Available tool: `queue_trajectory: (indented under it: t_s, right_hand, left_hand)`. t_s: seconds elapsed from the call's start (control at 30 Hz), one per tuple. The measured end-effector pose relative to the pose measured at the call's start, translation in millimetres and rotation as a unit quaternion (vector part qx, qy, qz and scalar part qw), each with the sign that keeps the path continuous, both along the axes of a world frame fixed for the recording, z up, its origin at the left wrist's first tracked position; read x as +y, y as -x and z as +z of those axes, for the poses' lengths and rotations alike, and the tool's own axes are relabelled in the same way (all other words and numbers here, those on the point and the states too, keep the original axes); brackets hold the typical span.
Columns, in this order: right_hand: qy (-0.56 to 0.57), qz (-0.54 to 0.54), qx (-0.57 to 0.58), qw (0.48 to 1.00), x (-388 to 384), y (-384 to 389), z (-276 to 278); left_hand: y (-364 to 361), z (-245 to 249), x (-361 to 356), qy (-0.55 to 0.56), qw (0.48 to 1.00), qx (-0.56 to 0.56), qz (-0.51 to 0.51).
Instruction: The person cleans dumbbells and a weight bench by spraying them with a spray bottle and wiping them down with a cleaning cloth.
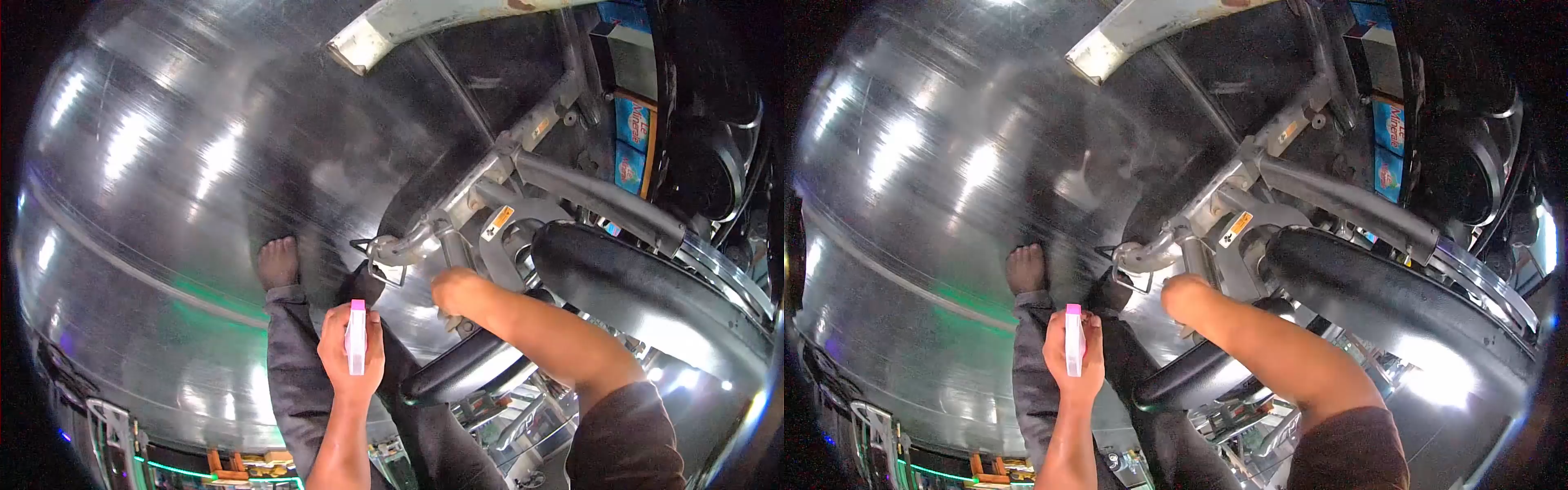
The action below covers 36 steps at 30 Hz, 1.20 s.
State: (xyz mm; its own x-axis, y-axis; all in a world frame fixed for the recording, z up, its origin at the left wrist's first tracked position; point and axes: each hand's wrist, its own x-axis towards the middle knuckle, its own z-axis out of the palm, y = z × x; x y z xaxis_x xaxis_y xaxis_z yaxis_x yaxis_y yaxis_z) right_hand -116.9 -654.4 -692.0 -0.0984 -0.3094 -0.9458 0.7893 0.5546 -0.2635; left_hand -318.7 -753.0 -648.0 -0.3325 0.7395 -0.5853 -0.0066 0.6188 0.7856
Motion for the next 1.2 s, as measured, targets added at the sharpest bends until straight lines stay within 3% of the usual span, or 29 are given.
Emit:
queue_trajectory:
  t_s: [0.07, 0.13, 0.17, 0.2, 0.23, 0.3, 0.4, 0.5, 0.53, 0.63, 0.77, 0.83, 0.9, 0.93, 0.97, 1.03, 1.17, 1.2]
  right_hand:
    - [0.064, 0.001, -0.023, 0.998, 15, 8, -10]
    - [-0.114, -0.106, -0.069, 0.985, 30, -2, -46]
    - [-0.215, -0.183, -0.042, 0.958, 43, -3, -66]
    - [-0.359, -0.223, 0.010, 0.906, 20, -36, -121]
    - [-0.374, -0.201, 0.014, 0.905, 20, -53, -151]
    - [-0.299, -0.182, -0.097, 0.932, 22, -60, -164]
    - [-0.272, -0.067, -0.089, 0.956, 16, -37, -133]
    - [-0.302, -0.094, -0.156, 0.936, -11, -38, -137]
    - [-0.185, 0.034, -0.110, 0.976, 3, -15, -99]
    - [-0.144, 0.029, -0.236, 0.960, -8, -1, -61]
    - [-0.117, -0.029, -0.120, 0.985, 43, -9, -40]
    - [-0.199, -0.116, -0.079, 0.970, 67, -20, -66]
    - [-0.390, -0.203, 0.066, 0.896, 44, -65, -130]
    - [-0.407, -0.229, -0.058, 0.882, 49, -37, -115]
    - [-0.260, -0.111, -0.076, 0.956, 38, -62, -144]
    - [-0.340, -0.120, -0.131, 0.924, 16, -48, -147]
    - [-0.262, -0.077, -0.147, 0.951, 3, -65, -167]
    - [-0.286, -0.075, -0.112, 0.949, 18, -36, -115]
  left_hand:
    - [2, -4, 1, -0.010, 1.000, 0.017, -0.021]
    - [4, -3, 3, -0.017, 0.999, 0.020, -0.023]
    - [4, -3, 4, -0.022, 0.999, 0.021, -0.026]
    - [3, -1, 5, -0.002, 0.999, 0.022, -0.028]
    - [3, 2, 4, -0.001, 0.999, 0.013, -0.036]
    - [3, 4, 6, -0.004, 0.999, -0.002, -0.046]
    - [1, 2, 13, -0.016, 0.999, 0.014, -0.045]
    - [3, 8, 11, 0.002, 0.999, 0.008, -0.051]
    - [5, 8, 12, -0.007, 0.999, 0.013, -0.050]
    - [10, 10, 15, 0.002, 1.000, 0.004, -0.024]
    - [6, 1, 6, -0.004, 1.000, -0.007, -0.007]
    - [8, 2, 13, -0.027, 0.999, 0.006, -0.015]
    - [11, 6, 18, -0.041, 0.998, 0.011, -0.035]
    - [10, 6, 16, -0.041, 0.998, 0.012, -0.041]
    - [9, 5, 15, -0.043, 0.998, 0.014, -0.047]
    - [11, 9, 20, -0.055, 0.997, 0.004, -0.057]
    - [13, 10, 15, -0.048, 0.997, 0.009, -0.054]
    - [12, 8, 17, -0.045, 0.998, 0.017, -0.048]
